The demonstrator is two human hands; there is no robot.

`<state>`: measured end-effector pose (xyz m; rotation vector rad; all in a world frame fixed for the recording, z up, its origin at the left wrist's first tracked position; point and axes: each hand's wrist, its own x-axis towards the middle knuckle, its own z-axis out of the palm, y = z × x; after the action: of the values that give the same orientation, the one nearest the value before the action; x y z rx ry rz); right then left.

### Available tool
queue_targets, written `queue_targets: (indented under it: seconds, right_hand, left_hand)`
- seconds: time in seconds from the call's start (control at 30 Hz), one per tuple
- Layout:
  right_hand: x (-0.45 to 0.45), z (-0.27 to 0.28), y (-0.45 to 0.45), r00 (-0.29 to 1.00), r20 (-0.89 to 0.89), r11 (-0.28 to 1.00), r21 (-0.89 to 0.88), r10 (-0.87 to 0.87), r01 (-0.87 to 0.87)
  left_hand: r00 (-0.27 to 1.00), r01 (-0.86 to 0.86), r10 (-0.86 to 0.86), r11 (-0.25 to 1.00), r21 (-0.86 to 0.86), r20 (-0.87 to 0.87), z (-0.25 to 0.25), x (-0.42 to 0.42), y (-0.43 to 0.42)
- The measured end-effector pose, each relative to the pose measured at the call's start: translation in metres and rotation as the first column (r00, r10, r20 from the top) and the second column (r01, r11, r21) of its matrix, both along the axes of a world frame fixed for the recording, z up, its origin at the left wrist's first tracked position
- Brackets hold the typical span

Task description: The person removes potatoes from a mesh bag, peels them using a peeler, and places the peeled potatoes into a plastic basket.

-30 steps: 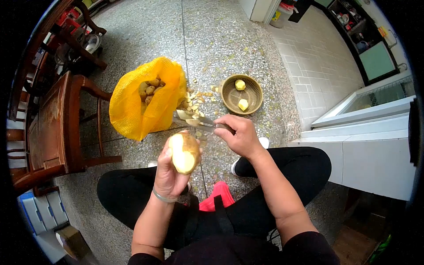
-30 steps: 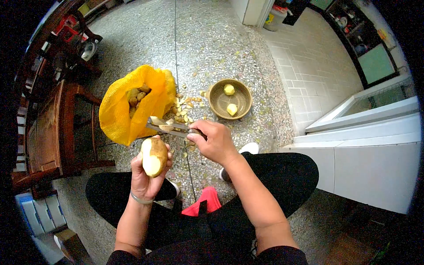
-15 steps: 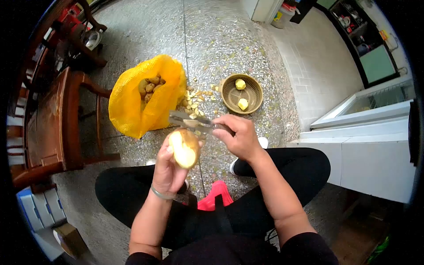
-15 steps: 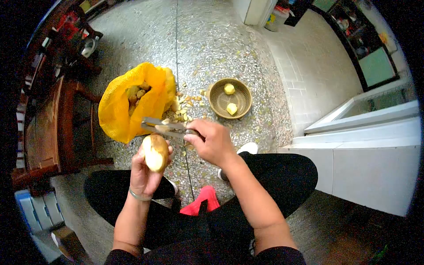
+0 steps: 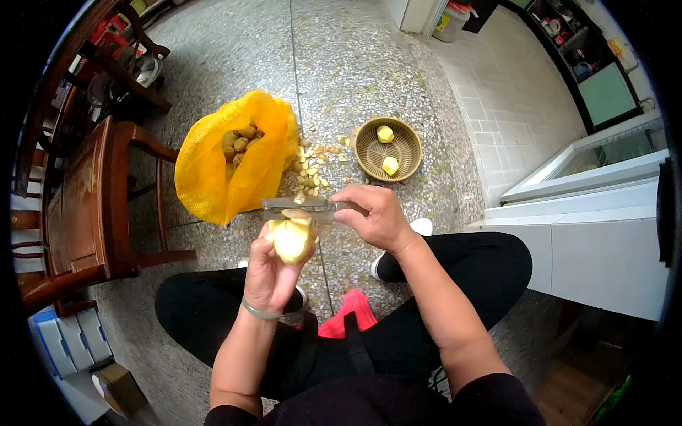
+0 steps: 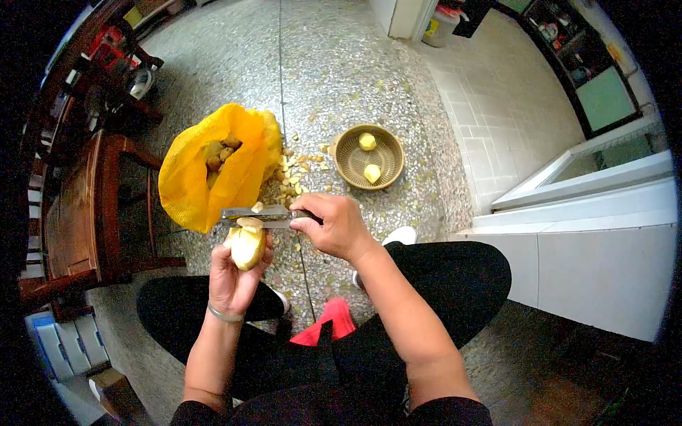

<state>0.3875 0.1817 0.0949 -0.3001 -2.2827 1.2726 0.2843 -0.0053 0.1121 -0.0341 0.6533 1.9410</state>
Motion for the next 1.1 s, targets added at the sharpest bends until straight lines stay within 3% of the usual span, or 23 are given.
queue_targets:
  seconds: [0.07,0.17,0.27,0.3,0.33,0.43,0.53,0.6,0.63,0.77,0.83,0.97,1.1]
  right_hand:
    - [0.003,-0.003,0.003,0.998,0.064,1.0,-0.009,-0.003,0.003]
    - [0.001,-0.016,0.015,0.955,0.275,0.992,-0.033,-0.108,0.122]
    - [0.002,-0.001,0.012,0.969,0.24,0.99,-0.116,-0.056,0.086]
    - [0.002,0.001,0.007,0.99,0.137,0.989,-0.142,-0.011,0.031]
    - [0.002,0.007,0.001,0.99,0.142,0.99,-0.142,0.002,0.019]
    - [0.001,0.034,-0.019,0.989,-0.075,0.99,0.075,0.128,-0.122]
    - [-0.002,0.03,-0.016,0.994,-0.045,0.978,0.184,0.104,-0.094]
    - [-0.001,0.018,-0.003,0.999,0.038,0.998,0.06,0.015,-0.018]
    - [0.003,0.016,0.001,0.993,0.11,0.999,-0.03,0.031,-0.028]
    - [0.007,0.016,0.002,0.996,0.083,0.998,-0.057,0.033,-0.028]
    - [0.008,0.011,0.01,0.971,0.222,0.972,-0.23,0.094,-0.041]
    - [0.004,-0.005,0.021,0.966,0.247,0.985,-0.132,-0.075,0.11]
    - [0.007,0.015,0.013,0.958,0.267,0.968,-0.196,-0.103,0.159]
  left_hand:
    - [0.999,-0.035,0.035,0.998,-0.055,0.005,0.003,0.003,0.001]
    - [0.997,0.057,-0.058,0.998,-0.029,-0.046,0.011,0.005,-0.003]
    - [0.998,0.018,-0.017,1.0,0.011,-0.059,0.008,0.004,-0.004]
    - [0.997,-0.005,0.002,1.0,-0.029,-0.083,0.007,0.003,-0.003]
    - [0.994,-0.024,0.016,0.997,-0.072,-0.11,0.006,0.002,-0.003]
    - [0.998,-0.044,0.043,0.999,-0.018,-0.055,-0.013,0.004,-0.008]
    - [0.998,-0.054,0.055,0.998,0.044,-0.032,-0.013,0.006,-0.008]
    - [0.993,-0.005,-0.002,0.998,-0.058,-0.116,-0.001,0.002,-0.002]
    - [0.995,-0.01,0.002,0.997,-0.082,-0.1,-0.004,0.002,-0.001]
    - [0.996,-0.024,0.017,0.997,-0.078,-0.09,-0.001,0.006,0.002]
    - [0.999,0.024,-0.028,0.995,-0.1,-0.043,-0.008,0.006,0.0]
    - [0.994,0.1,-0.099,0.995,0.021,-0.053,0.011,0.004,-0.001]
    - [0.995,0.042,-0.046,0.998,-0.051,-0.088,0.021,0.008,0.003]
